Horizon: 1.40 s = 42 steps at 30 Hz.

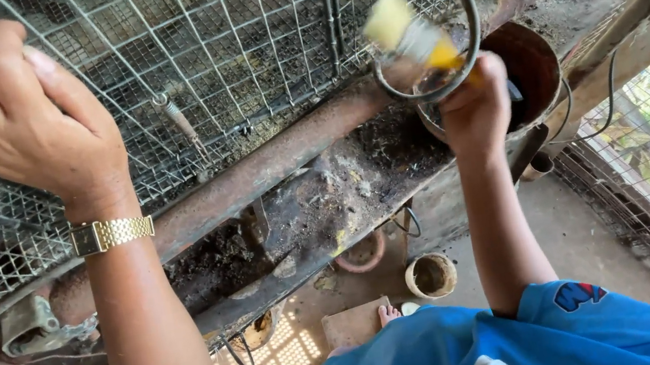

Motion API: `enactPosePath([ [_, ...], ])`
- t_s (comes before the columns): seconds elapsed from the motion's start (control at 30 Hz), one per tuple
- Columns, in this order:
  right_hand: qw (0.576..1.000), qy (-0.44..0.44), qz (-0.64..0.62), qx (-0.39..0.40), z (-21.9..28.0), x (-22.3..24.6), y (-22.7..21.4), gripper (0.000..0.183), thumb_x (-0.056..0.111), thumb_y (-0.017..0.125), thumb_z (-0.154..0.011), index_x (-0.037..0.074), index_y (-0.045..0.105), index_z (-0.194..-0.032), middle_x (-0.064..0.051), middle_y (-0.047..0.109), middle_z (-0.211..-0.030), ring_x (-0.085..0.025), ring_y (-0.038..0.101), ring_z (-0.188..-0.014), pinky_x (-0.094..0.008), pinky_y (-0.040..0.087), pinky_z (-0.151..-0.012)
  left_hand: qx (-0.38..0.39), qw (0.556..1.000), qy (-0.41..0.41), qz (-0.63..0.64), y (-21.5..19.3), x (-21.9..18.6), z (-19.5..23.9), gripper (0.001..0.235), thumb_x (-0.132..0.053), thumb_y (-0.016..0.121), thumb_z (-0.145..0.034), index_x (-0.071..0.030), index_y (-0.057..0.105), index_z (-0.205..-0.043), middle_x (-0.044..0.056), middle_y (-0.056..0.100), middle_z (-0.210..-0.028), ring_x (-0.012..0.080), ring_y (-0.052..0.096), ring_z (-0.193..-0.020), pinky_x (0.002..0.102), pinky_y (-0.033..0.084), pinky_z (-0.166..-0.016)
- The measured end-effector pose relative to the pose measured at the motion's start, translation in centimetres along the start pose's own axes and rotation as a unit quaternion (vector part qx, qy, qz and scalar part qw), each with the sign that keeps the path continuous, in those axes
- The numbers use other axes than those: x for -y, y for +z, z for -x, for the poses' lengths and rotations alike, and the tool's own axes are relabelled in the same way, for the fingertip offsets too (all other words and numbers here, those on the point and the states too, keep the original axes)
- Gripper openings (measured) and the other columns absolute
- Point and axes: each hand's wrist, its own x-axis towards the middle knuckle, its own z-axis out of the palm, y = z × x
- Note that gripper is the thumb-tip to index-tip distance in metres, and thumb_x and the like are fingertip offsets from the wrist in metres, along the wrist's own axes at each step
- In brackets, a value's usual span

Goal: The person uses a brush to clean the inside of a wire cage. They repeatedly dip the brush into a bucket of liquid and scrub the cage's mesh and frame.

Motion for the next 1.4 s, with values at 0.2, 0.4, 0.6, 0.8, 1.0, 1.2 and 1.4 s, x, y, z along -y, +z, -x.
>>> enactPosePath([
  [0.2,0.99,-0.066,0.092,-0.08,1.0,0.1,1.6,0.016,0.02,0.065,-0.098,0.006,0.069,-0.102,-0.004,0.062,-0.063,-0.015,0.054,-0.049,-0.026,0.044,-0.046,0.003,1.0,-0.015,-0.01,0.2,-0.2,0.2,0.042,-0.023,0.03,-0.118,-0.006,0.065,-0.103,0.012,0.048,-0.095,0.0317,0.045,-0.091,0.043,0.032,-0.077],
  [0.4,0.966,-0.063,0.248,-0.018,1.3,4.4,1.7,0.013,0.009,0.058,-0.103,0.002,0.069,-0.099,-0.009,0.07,-0.086,-0.017,0.07,-0.066,-0.024,0.061,-0.059,0.018,1.0,-0.011,0.011,0.0,0.0,0.3,0.031,-0.017,0.038,-0.115,-0.004,0.064,-0.108,0.013,0.047,-0.097,0.0346,0.047,-0.094,0.047,0.034,-0.08],
  [0.6,0.912,-0.14,0.385,-0.036,1.3,6.8,3.5,0.012,0.011,0.066,-0.102,0.0,0.071,-0.099,-0.014,0.07,-0.077,-0.02,0.07,-0.061,-0.026,0.057,-0.059,0.01,1.0,-0.009,0.005,0.1,0.0,0.3,0.032,-0.017,0.037,-0.116,-0.005,0.066,-0.11,0.013,0.047,-0.095,0.0335,0.046,-0.092,0.046,0.034,-0.08],
  [0.8,0.875,-0.13,0.458,0.089,0.8,5.5,2.9,0.013,0.014,0.07,-0.103,0.003,0.072,-0.109,-0.01,0.073,-0.106,-0.015,0.067,-0.087,-0.027,0.058,-0.078,0.02,1.0,-0.008,-0.004,0.1,0.2,0.5,0.034,-0.018,0.036,-0.115,-0.004,0.066,-0.111,0.015,0.05,-0.101,0.0353,0.047,-0.094,0.046,0.034,-0.08],
  [1.0,0.845,-0.197,0.495,0.047,1.9,4.4,5.0,0.006,0.006,0.072,-0.103,0.0,0.073,-0.103,-0.009,0.071,-0.094,-0.015,0.063,-0.081,-0.03,0.051,-0.072,-0.008,1.0,-0.002,-0.019,0.7,0.5,0.6,0.038,-0.024,0.033,-0.115,-0.007,0.066,-0.113,0.013,0.05,-0.101,0.0308,0.048,-0.097,0.043,0.034,-0.077],
  [1.2,0.781,-0.286,0.553,0.046,0.4,6.5,2.2,0.012,-0.003,0.068,-0.103,0.0,0.071,-0.092,-0.011,0.07,-0.084,-0.021,0.063,-0.077,-0.032,0.049,-0.072,0.017,0.999,-0.023,-0.038,1.5,1.0,1.9,0.04,-0.022,0.033,-0.113,-0.006,0.069,-0.112,0.015,0.053,-0.114,0.034,0.051,-0.1,0.044,0.033,-0.074],
  [1.4,0.904,-0.164,0.366,-0.15,0.3,9.6,0.9,0.012,0.012,0.077,-0.099,0.006,0.069,-0.094,-0.01,0.073,-0.084,-0.02,0.074,-0.062,-0.022,0.051,-0.047,0.059,0.996,-0.036,-0.051,1.5,1.1,2.4,0.04,-0.024,0.034,-0.115,-0.003,0.064,-0.099,0.019,0.055,-0.121,0.0384,0.051,-0.101,0.046,0.035,-0.077],
])
